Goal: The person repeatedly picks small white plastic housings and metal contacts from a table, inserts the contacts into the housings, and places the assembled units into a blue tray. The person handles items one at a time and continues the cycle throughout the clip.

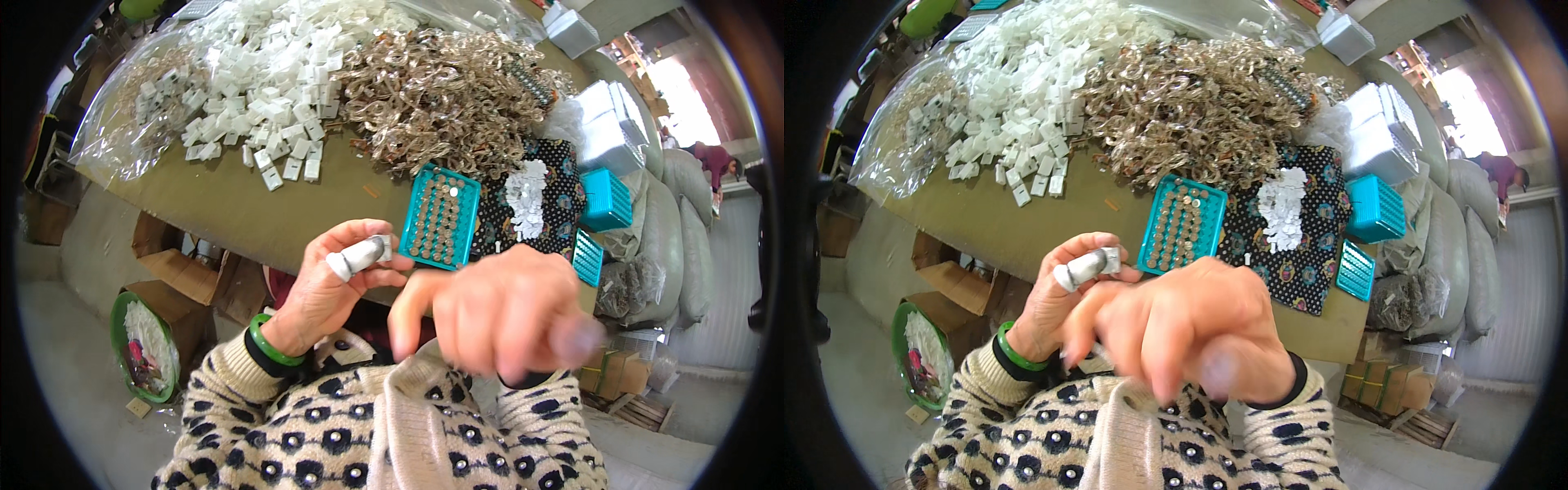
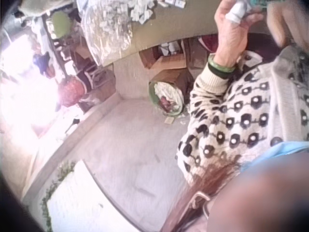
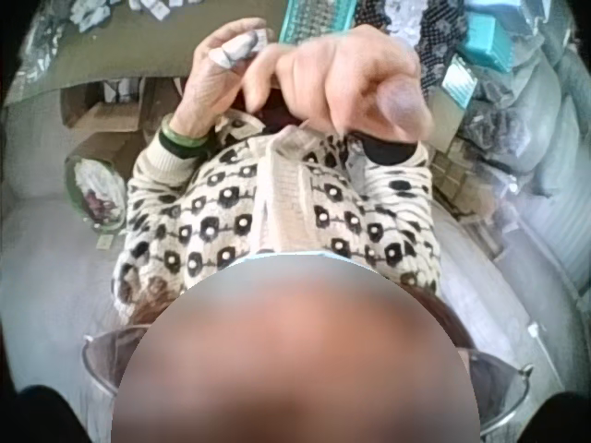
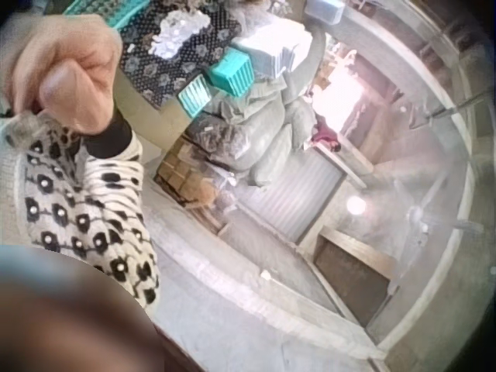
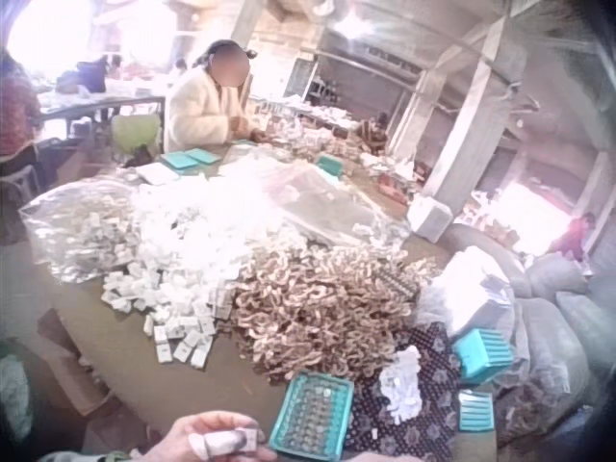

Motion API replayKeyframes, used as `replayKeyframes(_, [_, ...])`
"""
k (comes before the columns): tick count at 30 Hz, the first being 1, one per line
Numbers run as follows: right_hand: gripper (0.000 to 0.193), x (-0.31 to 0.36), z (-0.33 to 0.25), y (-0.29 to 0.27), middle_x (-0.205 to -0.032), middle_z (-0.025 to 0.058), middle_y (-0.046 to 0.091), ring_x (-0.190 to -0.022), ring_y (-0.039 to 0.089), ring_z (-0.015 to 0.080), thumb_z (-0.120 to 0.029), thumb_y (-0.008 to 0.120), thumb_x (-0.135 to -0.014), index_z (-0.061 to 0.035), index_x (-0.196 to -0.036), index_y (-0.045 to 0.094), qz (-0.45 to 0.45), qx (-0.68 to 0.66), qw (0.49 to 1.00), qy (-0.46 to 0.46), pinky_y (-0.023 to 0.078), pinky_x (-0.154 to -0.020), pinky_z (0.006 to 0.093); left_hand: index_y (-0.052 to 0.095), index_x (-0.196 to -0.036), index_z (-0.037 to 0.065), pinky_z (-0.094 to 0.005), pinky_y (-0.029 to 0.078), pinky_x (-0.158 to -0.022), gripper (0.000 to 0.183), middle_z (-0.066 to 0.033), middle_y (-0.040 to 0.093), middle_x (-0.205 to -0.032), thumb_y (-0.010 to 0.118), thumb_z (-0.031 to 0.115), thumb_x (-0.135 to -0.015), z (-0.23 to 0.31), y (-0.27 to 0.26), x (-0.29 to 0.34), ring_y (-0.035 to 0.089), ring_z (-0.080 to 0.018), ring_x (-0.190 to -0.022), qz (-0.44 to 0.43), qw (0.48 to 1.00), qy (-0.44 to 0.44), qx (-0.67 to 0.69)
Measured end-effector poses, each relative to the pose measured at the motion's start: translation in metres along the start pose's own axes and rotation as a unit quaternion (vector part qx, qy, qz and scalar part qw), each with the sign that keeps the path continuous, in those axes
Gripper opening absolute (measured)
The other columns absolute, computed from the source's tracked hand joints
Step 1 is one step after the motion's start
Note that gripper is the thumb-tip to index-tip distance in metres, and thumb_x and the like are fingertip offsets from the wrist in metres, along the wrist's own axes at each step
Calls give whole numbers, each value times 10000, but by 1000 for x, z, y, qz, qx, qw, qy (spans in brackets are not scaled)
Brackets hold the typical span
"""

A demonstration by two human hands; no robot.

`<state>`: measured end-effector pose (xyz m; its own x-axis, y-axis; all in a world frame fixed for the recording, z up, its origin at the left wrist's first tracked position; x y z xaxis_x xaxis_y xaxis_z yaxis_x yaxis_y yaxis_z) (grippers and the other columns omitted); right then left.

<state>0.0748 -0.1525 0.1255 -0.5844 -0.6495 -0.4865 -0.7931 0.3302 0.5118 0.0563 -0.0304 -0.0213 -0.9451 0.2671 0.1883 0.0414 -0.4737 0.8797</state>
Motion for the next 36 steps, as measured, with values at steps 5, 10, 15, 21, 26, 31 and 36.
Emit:
replayKeyframes(5, [347, -18, -16, 41, -679, 109, 588, -602, 536, 247, -279, 535, -945, -16, -728, 602, -113, -114, 986, -51, 475, -768, 520, 626, -1150, 7, -349, 621, -748, 199, -160, 687, -1047, 584, 97, -977, 16, -4, -3, 717, -278, -894, -2, 999, 11, -53])
replayKeyframes(10, [363, -17, -25, 49, -676, 104, 582, -595, 529, 238, -291, 517, -958, -21, -729, 596, -112, -98, 985, -84, 475, -755, 505, 627, -1161, -10, -356, 609, -785, 215, -131, 689, -1013, 562, 66, -971, 49, -1, -17, 703, -244, -899, 11, 992, 70, -107])
replayKeyframes(15, [380, -8, -33, 46, -674, 98, 577, -587, 521, 229, -304, 500, -971, -25, -729, 589, -107, -92, 985, -103, 476, -741, 489, 681, -1095, 7, -207, 436, -615, 184, -15, 633, -891, 620, 72, -933, 102, 9, -53, 544, -73, -696, 55, 912, 208, -348])
replayKeyframes(21, [400, 0, -46, 40, -671, 92, 570, -578, 512, 218, -318, 479, -986, -30, -729, 582, -106, -87, 982, -130, 476, -725, 471, 671, -1012, 66, -405, 473, -776, 228, -81, 577, -985, 657, 28, -788, 140, 37, -109, 574, -297, -960, 92, 343, 451, -819])
replayKeyframes(26, [417, 6, -58, 34, -668, 86, 565, -571, 505, 208, -331, 462, -999, -34, -729, 575, -104, -84, 980, -148, 476, -711, 455, 681, -985, 74, -415, 481, -790, 250, -86, 565, -967, 614, -19, -763, 148, 20, -139, 566, -295, -1000, 90, 303, 375, -871])
replayKeyframes(31, [434, 8, -57, 24, -666, 80, 559, -563, 497, 199, -343, 444, -1011, -38, -730, 569, -88, -96, 981, -142, 477, -698, 440, 704, -952, 72, -402, 479, -781, 205, -88, 601, -959, 616, -8, -784, 162, 17, -142, 597, -310, -961, 113, 356, 359, -855])
replayKeyframes(36, [451, 1, -24, -17, -664, 75, 553, -556, 490, 190, -355, 427, -1024, -42, -730, 563, 42, -30, 995, -86, 477, -684, 425, 704, -983, 4, -224, 406, -588, 163, 25, 601, -776, 726, 137, -892, 191, 23, -130, 470, -55, -655, 177, 695, 401, -570])
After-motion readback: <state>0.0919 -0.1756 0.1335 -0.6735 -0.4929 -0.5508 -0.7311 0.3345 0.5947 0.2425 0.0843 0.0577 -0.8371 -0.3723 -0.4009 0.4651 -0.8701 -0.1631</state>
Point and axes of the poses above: each hand's wrist, its own x-axis away from the middle knuckle, its own y-axis out of the palm, z = x × y, the point moved 5 cm from there along -x, towards the middle knuckle
